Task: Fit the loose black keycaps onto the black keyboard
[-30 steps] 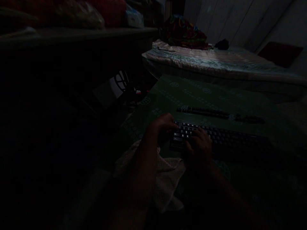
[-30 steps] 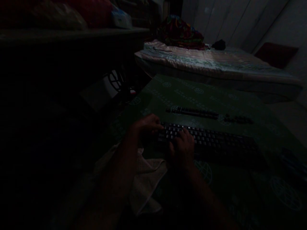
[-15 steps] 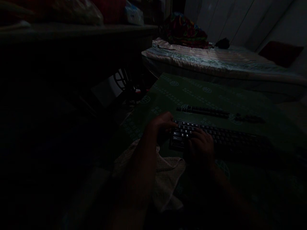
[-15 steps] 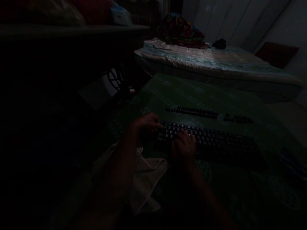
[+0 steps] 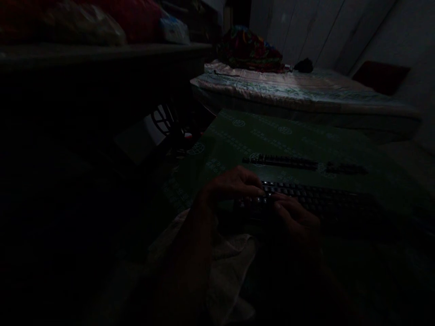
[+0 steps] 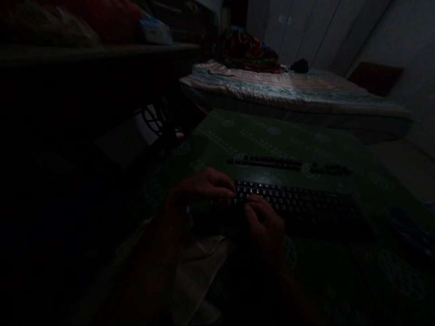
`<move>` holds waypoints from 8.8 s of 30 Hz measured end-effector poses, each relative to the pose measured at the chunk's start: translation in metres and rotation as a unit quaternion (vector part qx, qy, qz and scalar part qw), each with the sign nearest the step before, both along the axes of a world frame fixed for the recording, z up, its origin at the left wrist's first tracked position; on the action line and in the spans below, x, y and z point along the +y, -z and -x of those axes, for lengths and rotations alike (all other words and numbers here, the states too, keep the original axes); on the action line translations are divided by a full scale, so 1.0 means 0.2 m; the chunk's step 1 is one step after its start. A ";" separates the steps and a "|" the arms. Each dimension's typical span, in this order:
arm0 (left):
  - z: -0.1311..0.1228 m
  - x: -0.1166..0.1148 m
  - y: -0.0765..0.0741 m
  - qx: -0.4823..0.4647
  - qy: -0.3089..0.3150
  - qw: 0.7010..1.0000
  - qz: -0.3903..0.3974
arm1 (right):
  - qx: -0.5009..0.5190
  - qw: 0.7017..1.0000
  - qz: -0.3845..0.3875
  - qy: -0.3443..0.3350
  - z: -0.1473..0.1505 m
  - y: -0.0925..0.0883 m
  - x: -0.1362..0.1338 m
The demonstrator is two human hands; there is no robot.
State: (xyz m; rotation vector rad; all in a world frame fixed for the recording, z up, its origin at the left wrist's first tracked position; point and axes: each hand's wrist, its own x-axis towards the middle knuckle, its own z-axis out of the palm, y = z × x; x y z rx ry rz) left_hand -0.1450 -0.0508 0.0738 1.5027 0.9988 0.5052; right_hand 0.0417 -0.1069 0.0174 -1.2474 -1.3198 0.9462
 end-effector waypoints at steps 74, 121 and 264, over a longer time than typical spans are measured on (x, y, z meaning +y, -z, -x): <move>-0.04 0.01 0.01 -0.084 -0.082 0.993 -0.013 | -0.253 0.914 -0.299 -0.108 -0.10 0.00 0.12; -0.05 0.03 0.02 -0.008 -0.148 0.988 -0.052 | -0.348 0.839 -0.384 -0.166 -0.03 0.26 0.21; 0.02 0.08 0.09 0.217 -0.174 0.945 -0.172 | -0.413 0.824 -0.388 -0.012 -0.09 0.29 0.04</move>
